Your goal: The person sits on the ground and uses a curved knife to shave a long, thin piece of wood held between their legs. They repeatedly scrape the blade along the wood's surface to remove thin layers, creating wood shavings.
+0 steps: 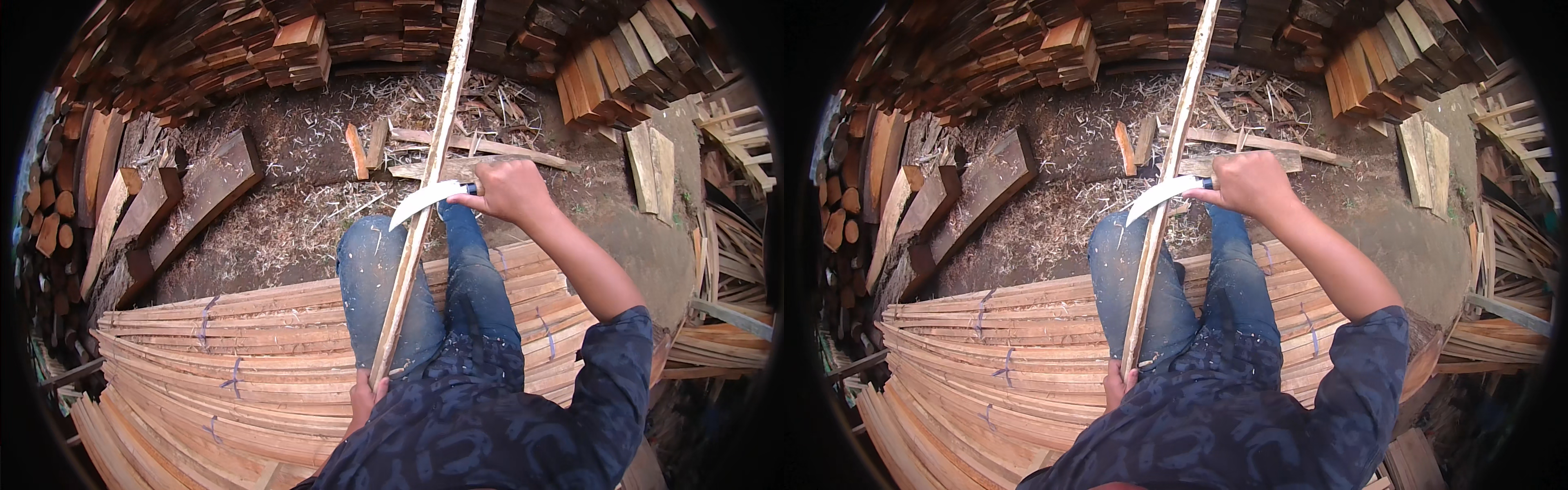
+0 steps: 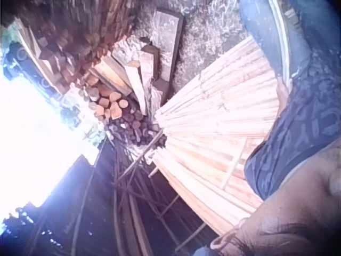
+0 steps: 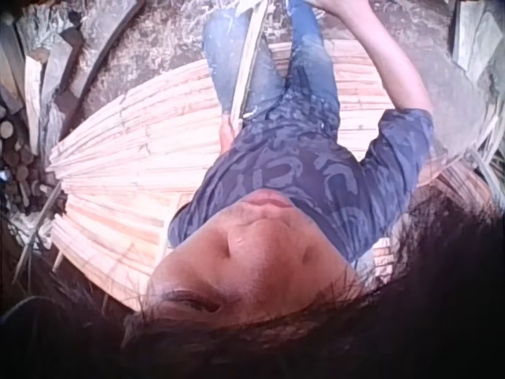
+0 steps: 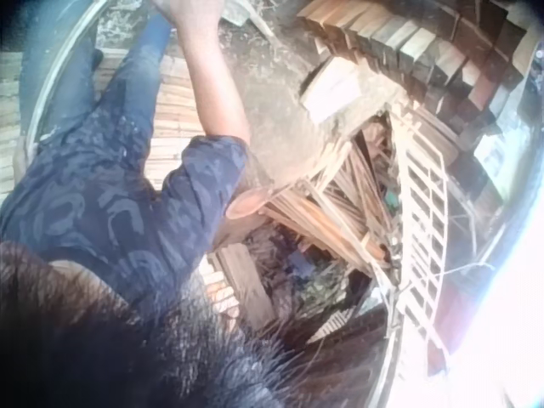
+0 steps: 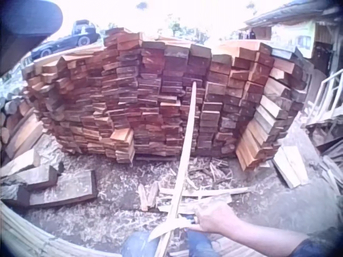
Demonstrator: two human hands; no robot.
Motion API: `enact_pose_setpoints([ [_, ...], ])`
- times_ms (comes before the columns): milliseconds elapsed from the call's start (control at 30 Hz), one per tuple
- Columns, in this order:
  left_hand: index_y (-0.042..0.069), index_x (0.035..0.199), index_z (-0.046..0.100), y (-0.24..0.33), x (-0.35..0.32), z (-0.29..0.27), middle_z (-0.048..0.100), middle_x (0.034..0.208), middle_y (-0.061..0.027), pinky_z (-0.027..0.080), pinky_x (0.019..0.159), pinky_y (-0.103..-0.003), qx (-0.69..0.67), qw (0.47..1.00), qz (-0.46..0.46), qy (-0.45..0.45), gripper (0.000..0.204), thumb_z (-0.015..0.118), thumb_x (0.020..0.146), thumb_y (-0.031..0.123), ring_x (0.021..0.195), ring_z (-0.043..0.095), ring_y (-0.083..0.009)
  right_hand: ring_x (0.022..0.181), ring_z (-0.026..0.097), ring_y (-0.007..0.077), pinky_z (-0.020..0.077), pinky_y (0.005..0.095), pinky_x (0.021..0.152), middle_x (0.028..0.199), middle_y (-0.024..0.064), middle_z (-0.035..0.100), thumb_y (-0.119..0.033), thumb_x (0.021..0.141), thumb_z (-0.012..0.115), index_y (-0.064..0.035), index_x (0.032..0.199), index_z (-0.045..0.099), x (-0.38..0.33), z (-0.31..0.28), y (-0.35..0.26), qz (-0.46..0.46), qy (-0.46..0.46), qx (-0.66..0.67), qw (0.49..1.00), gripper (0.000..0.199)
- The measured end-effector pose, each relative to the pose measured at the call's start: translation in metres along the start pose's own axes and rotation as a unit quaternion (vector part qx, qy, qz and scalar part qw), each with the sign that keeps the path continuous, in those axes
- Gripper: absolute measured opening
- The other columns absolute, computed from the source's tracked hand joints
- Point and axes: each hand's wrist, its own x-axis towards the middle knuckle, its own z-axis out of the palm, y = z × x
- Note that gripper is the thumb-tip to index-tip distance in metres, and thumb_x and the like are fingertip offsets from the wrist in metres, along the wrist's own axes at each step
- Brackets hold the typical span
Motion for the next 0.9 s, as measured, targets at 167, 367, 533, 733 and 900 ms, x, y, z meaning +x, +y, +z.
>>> enact_pose_setpoints([
  [167, 0.003, 0.098, 0.05, 0.004, 0.01, 0.001, 0.06, 0.069, -0.0233, 0.048, 0.06, -0.046, 0.0, 1.0, 0.022, -0.002, 0.033, 0.065, 0.087, 0.03, 0.07, 0.064, -0.0438, 0.058, 0.066, 0.029, 0.0523, 0.0394, 0.051, 0.059, 0.0139, 0.063, -0.077, 0.08, 0.045, -0.0048, 0.065, 0.064, 0.053, -0.008, 0.071, 0.074, 0.125, -0.072, 0.987, 0.077],
  [367, 0.002, 0.097, 0.05, -0.01, 0.002, 0.005, 0.059, 0.066, -0.0223, 0.047, 0.056, -0.045, 0.017, 0.998, 0.048, 0.022, 0.035, 0.066, 0.087, 0.031, 0.064, 0.063, -0.0427, 0.05, 0.063, 0.028, 0.0526, 0.0384, 0.053, 0.052, 0.0118, 0.06, -0.074, 0.081, 0.049, -0.0056, 0.063, 0.063, 0.005, -0.004, 0.012, -0.02, 0.043, -0.032, 0.998, 0.072],
  [533, 0.002, 0.097, 0.05, -0.006, -0.003, 0.005, 0.061, 0.068, -0.0238, 0.049, 0.057, -0.045, 0.017, 0.999, 0.043, 0.012, 0.036, 0.067, 0.086, 0.032, 0.067, 0.064, -0.0429, 0.07, 0.068, 0.0332, 0.0541, 0.0429, 0.061, 0.068, 0.0164, 0.067, -0.074, 0.085, 0.04, -0.0043, 0.07, 0.068, 0.057, -0.03, 0.085, 0.142, 0.083, -0.116, 0.979, 0.077],
  [733, 0.003, 0.097, 0.052, -0.001, 0.0, 0.005, 0.062, 0.069, -0.0226, 0.049, 0.057, -0.044, 0.055, 0.997, 0.042, 0.024, 0.039, 0.069, 0.084, 0.036, 0.066, 0.065, -0.0418, 0.069, 0.064, 0.0405, 0.0501, 0.0479, 0.063, 0.067, 0.0224, 0.063, -0.07, 0.085, 0.047, -0.0006, 0.067, 0.065, 0.031, -0.036, 0.103, 0.277, 0.084, 0.028, 0.957, 0.074],
  [900, 0.005, 0.097, 0.053, 0.0, -0.002, 0.001, 0.063, 0.069, -0.0203, 0.05, 0.057, -0.043, 0.047, 0.998, 0.028, 0.017, 0.04, 0.072, 0.082, 0.036, 0.064, 0.065, -0.0396, 0.056, 0.057, 0.04, 0.0439, 0.0444, 0.055, 0.055, 0.0207, 0.055, -0.06, 0.087, 0.054, 0.0025, 0.064, 0.059, -0.056, 0.031, 0.025, 0.295, 0.041, 0.238, 0.924, 0.067],
])
